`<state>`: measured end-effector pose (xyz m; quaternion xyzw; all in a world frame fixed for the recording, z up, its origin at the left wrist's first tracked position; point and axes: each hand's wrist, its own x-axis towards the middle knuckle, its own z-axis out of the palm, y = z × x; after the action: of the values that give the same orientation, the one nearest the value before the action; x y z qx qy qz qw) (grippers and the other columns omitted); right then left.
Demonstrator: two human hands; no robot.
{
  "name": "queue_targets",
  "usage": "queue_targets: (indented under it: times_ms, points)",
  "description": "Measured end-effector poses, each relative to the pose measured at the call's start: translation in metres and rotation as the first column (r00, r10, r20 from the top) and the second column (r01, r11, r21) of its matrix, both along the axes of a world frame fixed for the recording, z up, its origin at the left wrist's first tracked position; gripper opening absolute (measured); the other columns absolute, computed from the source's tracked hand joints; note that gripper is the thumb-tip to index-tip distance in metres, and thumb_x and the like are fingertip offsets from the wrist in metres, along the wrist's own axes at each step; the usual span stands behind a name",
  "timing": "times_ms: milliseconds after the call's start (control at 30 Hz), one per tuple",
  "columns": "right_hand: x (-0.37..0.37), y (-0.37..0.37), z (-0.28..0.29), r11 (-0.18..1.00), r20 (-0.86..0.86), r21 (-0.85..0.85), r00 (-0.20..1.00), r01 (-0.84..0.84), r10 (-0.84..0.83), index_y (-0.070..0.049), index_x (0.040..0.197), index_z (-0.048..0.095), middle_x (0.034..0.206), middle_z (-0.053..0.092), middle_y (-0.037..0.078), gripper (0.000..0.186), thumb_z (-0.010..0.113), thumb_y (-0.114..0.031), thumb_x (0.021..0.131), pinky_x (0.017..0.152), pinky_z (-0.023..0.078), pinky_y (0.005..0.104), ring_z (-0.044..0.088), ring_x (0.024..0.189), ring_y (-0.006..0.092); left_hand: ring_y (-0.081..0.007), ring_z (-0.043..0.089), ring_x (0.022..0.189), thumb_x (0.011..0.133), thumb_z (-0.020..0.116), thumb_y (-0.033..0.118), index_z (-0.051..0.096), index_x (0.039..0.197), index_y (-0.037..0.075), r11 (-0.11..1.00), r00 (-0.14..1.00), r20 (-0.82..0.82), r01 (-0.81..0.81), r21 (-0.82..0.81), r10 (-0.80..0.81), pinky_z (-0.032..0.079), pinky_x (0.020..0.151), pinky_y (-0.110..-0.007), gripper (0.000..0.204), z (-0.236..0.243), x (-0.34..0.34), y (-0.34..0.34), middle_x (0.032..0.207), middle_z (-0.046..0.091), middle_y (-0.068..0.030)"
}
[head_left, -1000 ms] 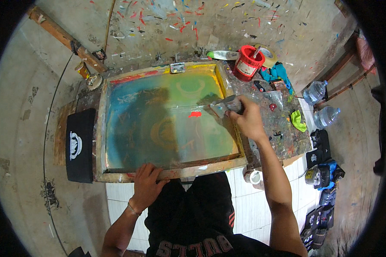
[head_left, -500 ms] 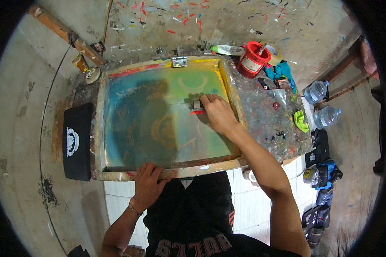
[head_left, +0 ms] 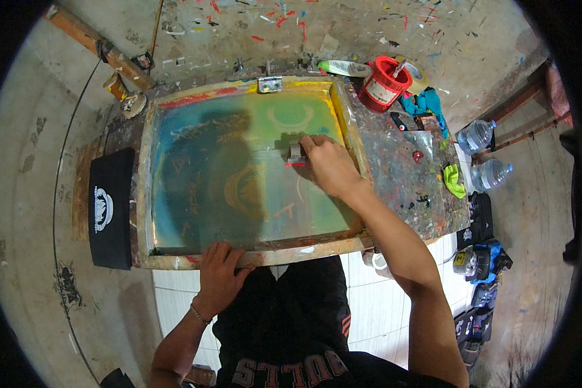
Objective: The person prepares a screen printing frame by applying clear tape to the mesh, then uses a brush to apply white ink to the taped area. They then apply red ink and use a squeegee to spread it across the mesh. Finally, they place a black t-shirt under the screen to prepare for printing.
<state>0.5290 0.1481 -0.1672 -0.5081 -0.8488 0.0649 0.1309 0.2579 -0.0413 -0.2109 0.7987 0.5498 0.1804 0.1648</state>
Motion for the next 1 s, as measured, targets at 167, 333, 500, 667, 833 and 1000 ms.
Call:
queue_targets:
  times_ms: [167,333,500,667,833,1000]
  points:
    - [0.000,0.006,-0.008,1.000,0.051,0.028,0.999,-0.004,0.003,0.004,0.110,0.058,0.105,0.067,0.021,0.033,0.070,-0.007,0.081,0.089,0.055,0.0461,0.065,0.103,0.0387,-0.0312,0.056,0.095,0.069,0.088,0.017,0.066,0.104,0.004,1.000,1.000,-0.016,0.000,0.020,0.000,0.046,0.082,-0.045,0.043,0.001,0.000,0.000,0.099,0.053,-0.0117]
    - [0.002,-0.019,-0.020,0.994,0.014,0.101,0.999,-0.051,0.050,0.004,0.104,0.055,0.095,0.066,0.025,0.033,0.071,-0.010,0.079,0.085,0.053,0.0485,0.064,0.096,0.0422,-0.0318,0.054,0.098,0.078,0.083,0.021,0.066,0.110,0.002,1.000,1.000,-0.027,0.010,-0.014,-0.010,0.044,0.085,-0.045,0.041,0.003,0.000,-0.001,0.103,0.053,-0.0129]
    - [0.004,-0.080,-0.013,0.997,0.071,0.039,0.995,-0.074,0.071,0.004,0.101,0.056,0.099,0.066,0.024,0.022,0.061,-0.004,0.081,0.089,0.053,0.0446,0.064,0.101,0.0384,-0.0316,0.054,0.097,0.078,0.083,0.020,0.066,0.109,0.002,1.000,0.999,-0.033,0.017,-0.003,-0.017,0.044,0.085,-0.045,0.039,0.004,0.001,-0.001,0.103,0.053,-0.0129]
    - [0.004,-0.135,-0.009,0.998,0.001,-0.017,0.998,-0.067,0.067,0.003,0.101,0.056,0.095,0.064,0.020,0.027,0.066,-0.005,0.077,0.085,0.052,0.0447,0.062,0.096,0.0366,-0.0316,0.054,0.097,0.078,0.083,0.018,0.066,0.109,0.001,1.000,1.000,-0.023,0.016,0.005,-0.016,0.044,0.085,-0.045,0.039,0.003,0.002,-0.001,0.102,0.053,-0.0126]
    - [0.007,-0.149,-0.010,0.998,-0.020,0.007,0.998,-0.062,0.062,0.004,0.108,0.058,0.101,0.064,0.020,0.033,0.066,-0.006,0.078,0.087,0.052,0.0425,0.062,0.100,0.0354,-0.0309,0.054,0.098,0.076,0.085,0.020,0.067,0.109,0.001,0.998,0.999,-0.030,0.033,0.053,-0.031,0.044,0.085,-0.045,0.042,0.005,0.001,0.000,0.103,0.054,-0.0126]
    - [0.009,-0.166,0.023,0.991,0.121,-0.020,0.983,-0.136,0.137,0.006,0.126,0.056,0.113,0.060,0.022,0.049,0.069,-0.015,0.084,0.094,0.048,0.0463,0.059,0.105,0.0368,-0.0308,0.058,0.093,0.073,0.087,0.024,0.070,0.107,0.002,0.999,0.999,0.031,0.035,0.036,-0.036,0.047,0.081,-0.045,0.044,0.033,-0.001,0.006,0.098,0.057,-0.0118]
